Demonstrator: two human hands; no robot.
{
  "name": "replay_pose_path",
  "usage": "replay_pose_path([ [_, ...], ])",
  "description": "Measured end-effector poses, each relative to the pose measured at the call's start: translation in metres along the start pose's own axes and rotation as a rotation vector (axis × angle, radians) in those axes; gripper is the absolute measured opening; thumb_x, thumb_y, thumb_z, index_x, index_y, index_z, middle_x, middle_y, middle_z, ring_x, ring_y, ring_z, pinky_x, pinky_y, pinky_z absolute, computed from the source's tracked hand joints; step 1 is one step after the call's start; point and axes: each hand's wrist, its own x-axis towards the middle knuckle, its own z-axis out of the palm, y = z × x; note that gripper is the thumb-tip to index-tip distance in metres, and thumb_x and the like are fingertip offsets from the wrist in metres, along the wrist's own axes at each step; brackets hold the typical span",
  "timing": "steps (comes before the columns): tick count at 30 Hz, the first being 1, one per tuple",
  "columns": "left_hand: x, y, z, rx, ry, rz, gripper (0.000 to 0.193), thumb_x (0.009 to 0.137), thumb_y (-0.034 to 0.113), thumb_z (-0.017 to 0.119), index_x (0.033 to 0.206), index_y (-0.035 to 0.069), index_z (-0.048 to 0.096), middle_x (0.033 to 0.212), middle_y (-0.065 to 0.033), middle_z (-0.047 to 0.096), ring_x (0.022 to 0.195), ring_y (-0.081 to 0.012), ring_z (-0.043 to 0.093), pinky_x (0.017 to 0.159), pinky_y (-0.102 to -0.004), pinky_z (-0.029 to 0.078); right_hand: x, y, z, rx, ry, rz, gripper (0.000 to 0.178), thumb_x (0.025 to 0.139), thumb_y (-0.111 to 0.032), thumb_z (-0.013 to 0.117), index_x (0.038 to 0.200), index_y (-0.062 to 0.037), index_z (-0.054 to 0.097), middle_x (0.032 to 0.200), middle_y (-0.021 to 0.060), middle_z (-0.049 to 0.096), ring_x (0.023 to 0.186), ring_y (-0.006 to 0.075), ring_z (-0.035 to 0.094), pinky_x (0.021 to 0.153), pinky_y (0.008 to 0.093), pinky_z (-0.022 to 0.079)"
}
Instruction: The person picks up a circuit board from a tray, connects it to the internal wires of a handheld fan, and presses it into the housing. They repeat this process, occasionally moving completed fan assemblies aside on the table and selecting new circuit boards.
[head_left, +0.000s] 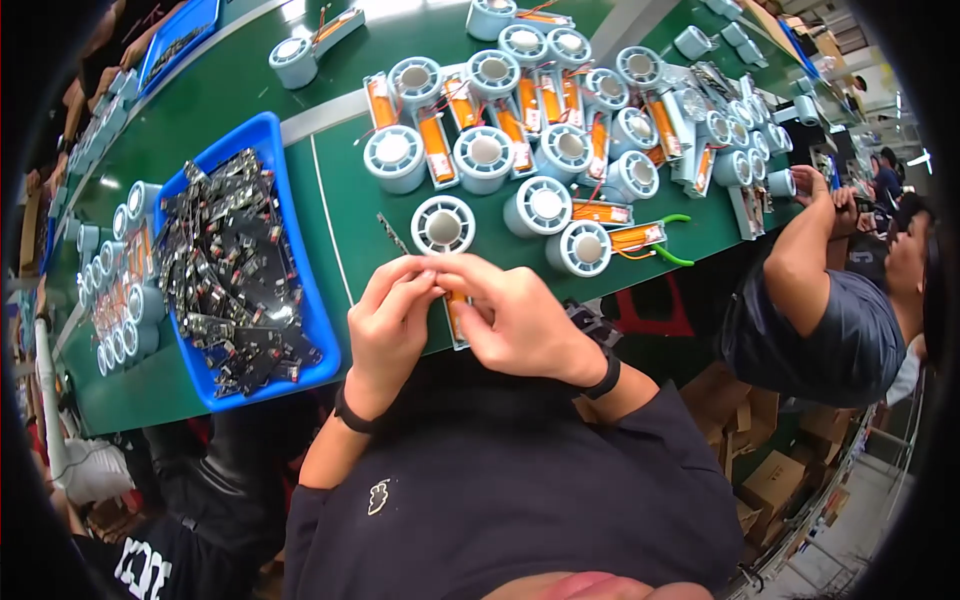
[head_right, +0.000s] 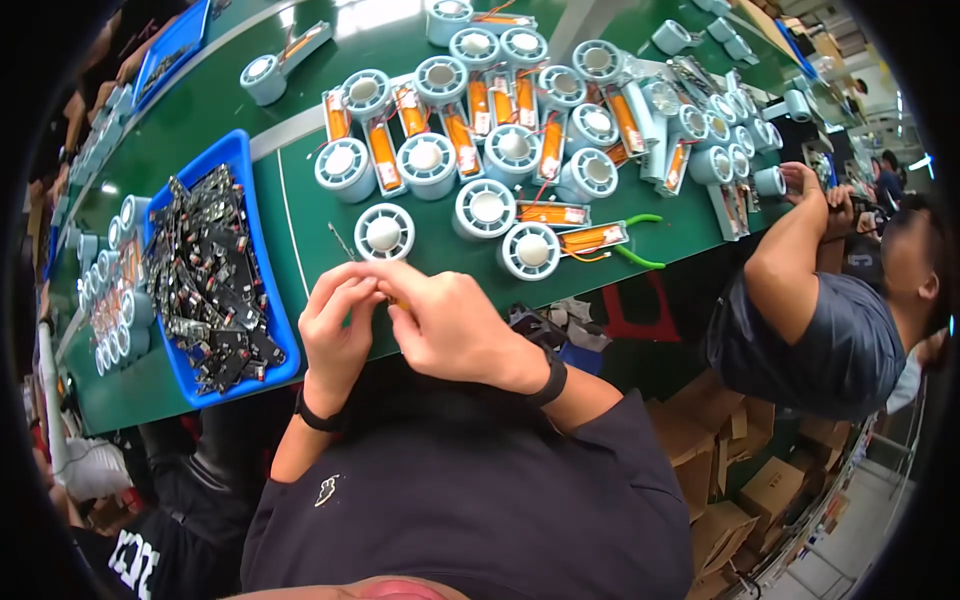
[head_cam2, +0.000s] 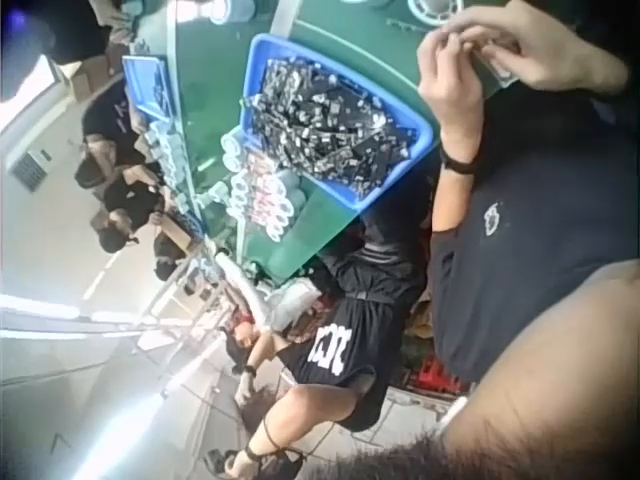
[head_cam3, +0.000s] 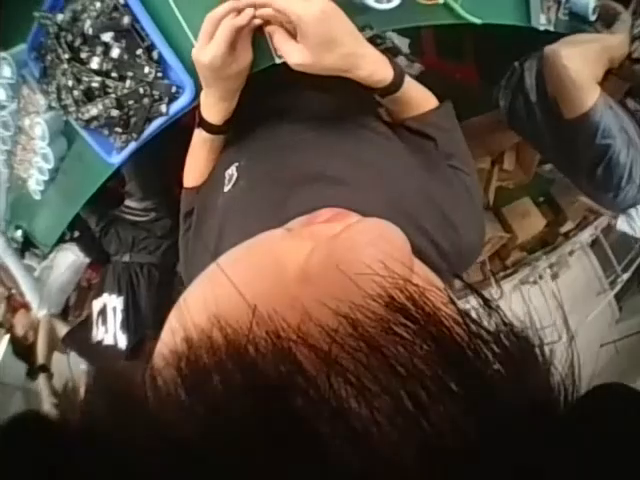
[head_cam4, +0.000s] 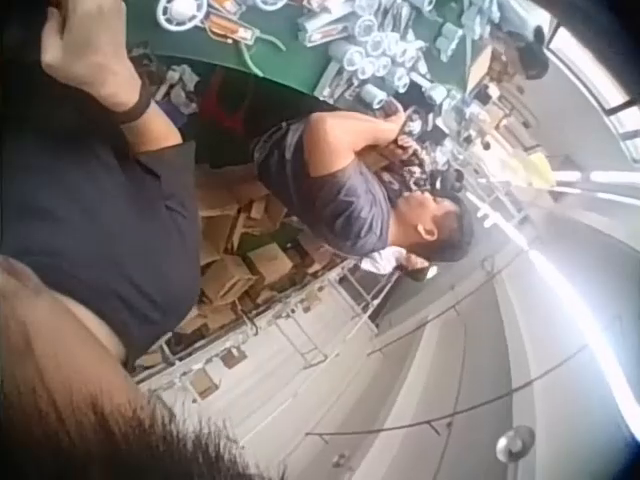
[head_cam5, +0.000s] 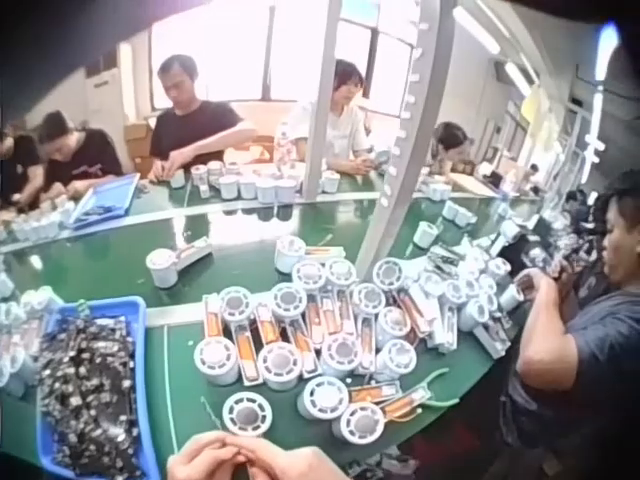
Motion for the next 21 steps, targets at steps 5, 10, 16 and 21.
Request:
replay_pose_path([
  [5,0.003,0.000,0.005,-0.010,-0.002,0.004,0.015,0.086,-0.004,0.077,0.100,0.000,0.073,0.110,-0.0125,0.072,0.086,-0.0279,0.075,0.069,-0.0351,0.061,0.000,-0.004,-0.005,0.049,-0.085,0.086,0.035,0.091,0.010,0.057,0.124,0.0006,0.061,0.091,0.0135,0.076,0.066,0.0111,0.069,0.058,0.0273,0.051],
  [10,0.010,0.018,-0.012,0.040,-0.070,0.022,0.018,0.087,-0.003,0.076,0.103,0.001,0.073,0.111,-0.0121,0.071,0.086,-0.0292,0.074,0.071,-0.0369,0.061,0.002,-0.003,-0.011,0.022,-0.112,0.043,0.021,0.093,0.005,0.061,0.113,-0.0007,0.064,0.083,0.0121,0.074,0.062,0.0170,0.069,0.057,0.0313,0.052],
  [16,0.020,0.037,-0.032,0.186,-0.278,0.061,0.029,0.084,-0.002,0.077,0.112,0.003,0.070,0.114,-0.0133,0.069,0.084,-0.0335,0.073,0.071,-0.0392,0.060,0.003,-0.005,-0.016,-0.220,-0.073,-0.097,0.009,0.096,-0.011,0.067,0.099,-0.0029,0.066,0.079,0.0127,0.071,0.065,0.0273,0.069,0.060,0.0378,0.052],
  [21,0.035,0.035,-0.039,0.243,-0.534,-0.054,0.025,0.084,0.001,0.077,0.108,0.004,0.069,0.107,-0.0129,0.070,0.077,-0.0366,0.069,0.067,-0.0399,0.058,0.000,-0.021,-0.028,-0.409,-0.359,0.039,0.032,0.096,-0.035,0.072,0.089,-0.0048,0.066,0.074,0.0126,0.070,0.067,0.0319,0.069,0.061,0.0416,0.052],
])
